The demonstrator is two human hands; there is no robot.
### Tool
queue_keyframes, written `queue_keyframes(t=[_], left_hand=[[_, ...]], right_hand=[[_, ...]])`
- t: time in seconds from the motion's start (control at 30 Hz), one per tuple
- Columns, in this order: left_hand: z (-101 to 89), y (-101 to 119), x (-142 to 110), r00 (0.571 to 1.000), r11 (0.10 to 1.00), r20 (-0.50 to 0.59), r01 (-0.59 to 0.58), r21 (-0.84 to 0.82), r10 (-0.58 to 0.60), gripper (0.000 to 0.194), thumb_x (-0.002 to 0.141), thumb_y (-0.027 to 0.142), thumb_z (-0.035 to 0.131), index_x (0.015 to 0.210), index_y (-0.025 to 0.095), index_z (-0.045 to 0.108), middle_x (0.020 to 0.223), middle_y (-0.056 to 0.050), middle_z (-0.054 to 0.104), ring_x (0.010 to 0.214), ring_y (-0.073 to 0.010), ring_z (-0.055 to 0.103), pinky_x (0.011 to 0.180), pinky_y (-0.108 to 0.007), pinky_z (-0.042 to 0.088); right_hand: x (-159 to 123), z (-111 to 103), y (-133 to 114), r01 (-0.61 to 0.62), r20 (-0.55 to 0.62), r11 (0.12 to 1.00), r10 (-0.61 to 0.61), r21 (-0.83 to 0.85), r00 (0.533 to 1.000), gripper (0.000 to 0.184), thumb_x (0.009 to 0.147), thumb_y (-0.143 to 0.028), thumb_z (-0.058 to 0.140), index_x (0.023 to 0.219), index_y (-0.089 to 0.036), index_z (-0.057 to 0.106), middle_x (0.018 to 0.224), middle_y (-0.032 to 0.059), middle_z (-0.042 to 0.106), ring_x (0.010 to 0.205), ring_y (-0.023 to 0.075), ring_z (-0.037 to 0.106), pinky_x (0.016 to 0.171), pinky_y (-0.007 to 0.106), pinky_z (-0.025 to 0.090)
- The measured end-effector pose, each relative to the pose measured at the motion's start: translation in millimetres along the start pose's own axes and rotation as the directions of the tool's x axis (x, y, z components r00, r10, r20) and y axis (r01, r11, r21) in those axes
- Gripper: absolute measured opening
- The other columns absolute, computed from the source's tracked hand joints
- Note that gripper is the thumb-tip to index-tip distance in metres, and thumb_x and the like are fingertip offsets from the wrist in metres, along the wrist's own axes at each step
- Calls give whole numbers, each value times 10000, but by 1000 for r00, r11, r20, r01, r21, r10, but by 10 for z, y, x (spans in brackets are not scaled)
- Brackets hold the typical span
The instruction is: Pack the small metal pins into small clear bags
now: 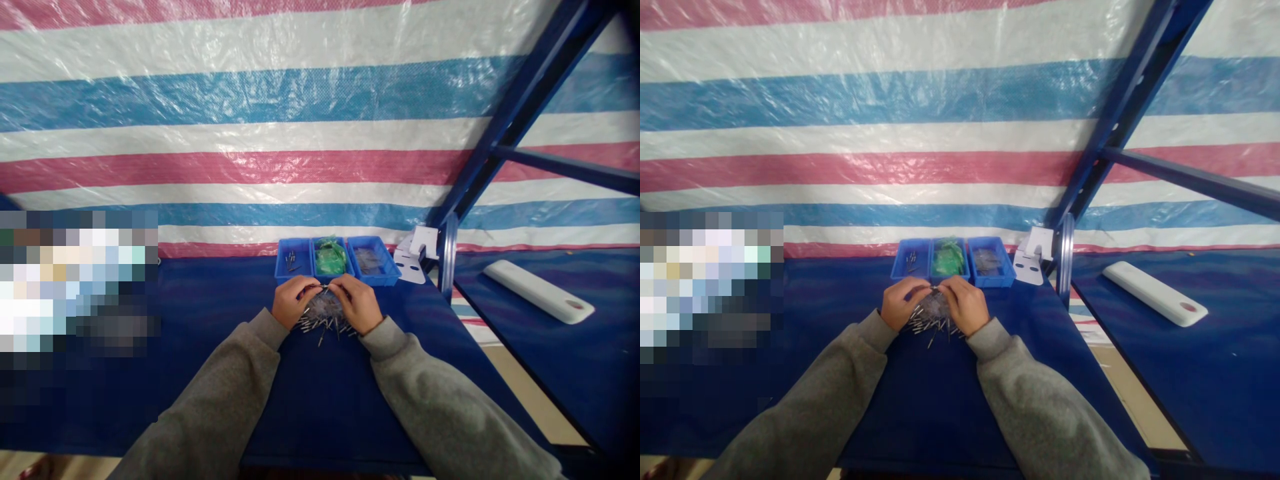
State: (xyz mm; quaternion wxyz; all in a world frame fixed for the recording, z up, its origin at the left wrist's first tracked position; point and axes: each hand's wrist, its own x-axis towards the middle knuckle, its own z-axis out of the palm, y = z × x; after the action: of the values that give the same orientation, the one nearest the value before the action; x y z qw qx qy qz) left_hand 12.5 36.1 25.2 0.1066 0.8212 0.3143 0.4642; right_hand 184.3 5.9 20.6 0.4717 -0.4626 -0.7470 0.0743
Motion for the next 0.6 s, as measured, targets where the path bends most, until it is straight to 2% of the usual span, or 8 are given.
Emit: queue_keyframes(t=[0.13, 0.27, 0.43, 0.6], left_hand=[[10, -17, -1, 1000, 1000, -6, 12, 2, -12, 171, 843, 270, 503, 787, 168, 629, 748, -28, 653, 686, -118, 590, 681, -230, 455], [3, -34, -6, 1000, 999, 16, 20, 50, -21, 210, 857, 287, 476, 774, 160, 622, 698, -24, 631, 633, -111, 567, 636, -223, 438], [-23, -16, -5, 997, 997, 54, 51, 63, -54, 283, 864, 286, 463, 649, 154, 592, 567, 5, 578, 539, -88, 528, 564, -202, 403], [-23, 31, 10, 999, 999, -8, 39, 3, -39, 194, 828, 297, 525, 735, 149, 609, 668, -15, 618, 581, -95, 546, 600, -214, 434]], right_hand=[[-3, -9, -22, -13, -5, 1000, 13, 6, 1000, 219, 890, -296, 405, 824, -198, 589, 782, 45, 614, 758, 160, 578, 700, 260, 436], [-4, -34, -57, -8, -6, 1000, 8, 2, 1000, 219, 874, -335, 432, 907, -193, 596, 768, 42, 602, 661, 147, 549, 632, 261, 433], [0, -37, -55, 22, 11, 1000, -22, 0, 1000, 247, 890, -324, 401, 825, -193, 600, 750, 46, 595, 710, 154, 556, 665, 264, 429], [-7, -3, -23, 20, 59, 999, -18, -33, 998, 279, 898, -318, 388, 756, -184, 588, 704, 39, 583, 697, 150, 558, 652, 255, 417]])
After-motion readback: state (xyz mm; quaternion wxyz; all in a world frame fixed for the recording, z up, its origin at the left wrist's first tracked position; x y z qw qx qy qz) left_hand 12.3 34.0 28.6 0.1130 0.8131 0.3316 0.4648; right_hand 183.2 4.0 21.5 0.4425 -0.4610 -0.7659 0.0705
